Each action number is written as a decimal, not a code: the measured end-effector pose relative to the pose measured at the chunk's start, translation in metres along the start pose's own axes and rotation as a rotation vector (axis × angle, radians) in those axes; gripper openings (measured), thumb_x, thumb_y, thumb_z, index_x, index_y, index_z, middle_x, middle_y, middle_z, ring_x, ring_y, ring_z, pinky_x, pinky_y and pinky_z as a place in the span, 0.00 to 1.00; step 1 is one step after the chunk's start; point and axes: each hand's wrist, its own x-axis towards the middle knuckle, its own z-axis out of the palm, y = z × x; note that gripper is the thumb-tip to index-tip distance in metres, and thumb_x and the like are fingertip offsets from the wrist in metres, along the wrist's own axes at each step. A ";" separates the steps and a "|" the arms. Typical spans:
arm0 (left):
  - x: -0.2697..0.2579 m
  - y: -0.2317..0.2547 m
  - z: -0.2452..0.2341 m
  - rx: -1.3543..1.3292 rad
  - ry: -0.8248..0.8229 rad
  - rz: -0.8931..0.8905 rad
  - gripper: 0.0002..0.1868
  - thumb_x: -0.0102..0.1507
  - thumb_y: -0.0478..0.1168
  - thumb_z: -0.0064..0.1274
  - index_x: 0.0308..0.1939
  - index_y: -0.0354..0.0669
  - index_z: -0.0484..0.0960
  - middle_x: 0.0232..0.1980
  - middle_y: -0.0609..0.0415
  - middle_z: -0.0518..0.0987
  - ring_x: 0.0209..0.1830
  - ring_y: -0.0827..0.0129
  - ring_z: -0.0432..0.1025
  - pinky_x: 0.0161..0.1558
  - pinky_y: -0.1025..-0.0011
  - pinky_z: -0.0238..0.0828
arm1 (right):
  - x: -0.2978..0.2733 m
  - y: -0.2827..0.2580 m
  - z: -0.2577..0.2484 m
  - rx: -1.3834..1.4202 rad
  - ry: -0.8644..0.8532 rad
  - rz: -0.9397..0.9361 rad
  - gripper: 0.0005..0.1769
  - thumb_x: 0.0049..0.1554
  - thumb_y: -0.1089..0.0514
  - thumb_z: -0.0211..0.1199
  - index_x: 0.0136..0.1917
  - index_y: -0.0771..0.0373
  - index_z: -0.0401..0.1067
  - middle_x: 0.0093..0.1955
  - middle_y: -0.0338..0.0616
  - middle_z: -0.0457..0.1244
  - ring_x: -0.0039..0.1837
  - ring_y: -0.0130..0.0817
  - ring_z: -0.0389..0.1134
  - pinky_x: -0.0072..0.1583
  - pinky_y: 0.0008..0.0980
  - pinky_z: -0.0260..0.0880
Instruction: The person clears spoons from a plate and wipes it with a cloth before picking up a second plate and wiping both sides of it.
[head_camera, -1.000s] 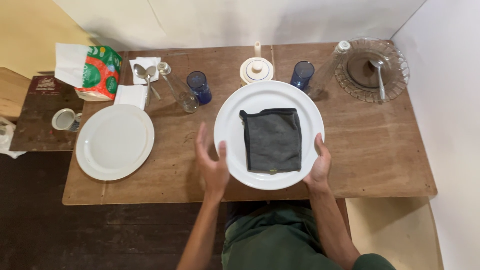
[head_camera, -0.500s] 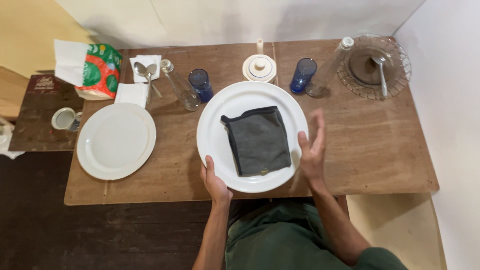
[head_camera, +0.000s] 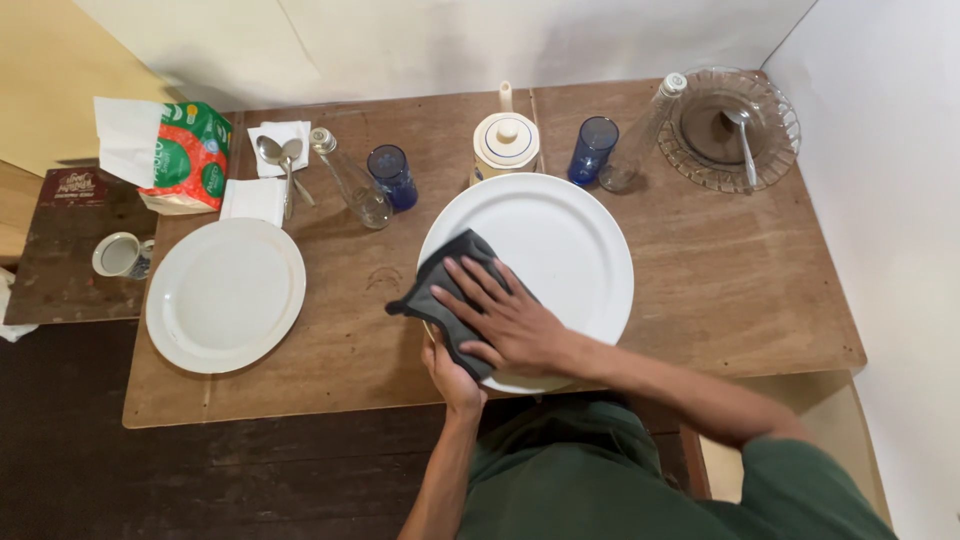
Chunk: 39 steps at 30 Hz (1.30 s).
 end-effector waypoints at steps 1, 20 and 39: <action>-0.001 0.001 0.000 -0.009 -0.003 -0.010 0.27 0.75 0.48 0.36 0.70 0.29 0.68 0.65 0.42 0.76 0.60 0.60 0.73 0.59 0.62 0.71 | 0.007 0.004 -0.002 -0.018 0.006 -0.021 0.45 0.63 0.35 0.50 0.86 0.51 0.40 0.88 0.54 0.30 0.87 0.52 0.29 0.80 0.61 0.28; 0.014 0.027 0.016 -0.047 0.096 0.042 0.29 0.72 0.49 0.39 0.68 0.29 0.64 0.62 0.37 0.76 0.59 0.53 0.75 0.58 0.58 0.76 | -0.084 0.038 -0.023 -0.157 0.029 0.316 0.47 0.61 0.36 0.51 0.84 0.55 0.38 0.86 0.55 0.29 0.85 0.55 0.28 0.79 0.57 0.28; 0.013 0.002 -0.046 -0.125 0.108 0.207 0.20 0.76 0.44 0.43 0.61 0.30 0.77 0.54 0.50 0.80 0.51 0.66 0.73 0.53 0.67 0.71 | 0.050 -0.014 0.001 -0.022 0.026 -0.298 0.43 0.62 0.43 0.50 0.84 0.58 0.43 0.87 0.52 0.33 0.87 0.46 0.31 0.81 0.50 0.28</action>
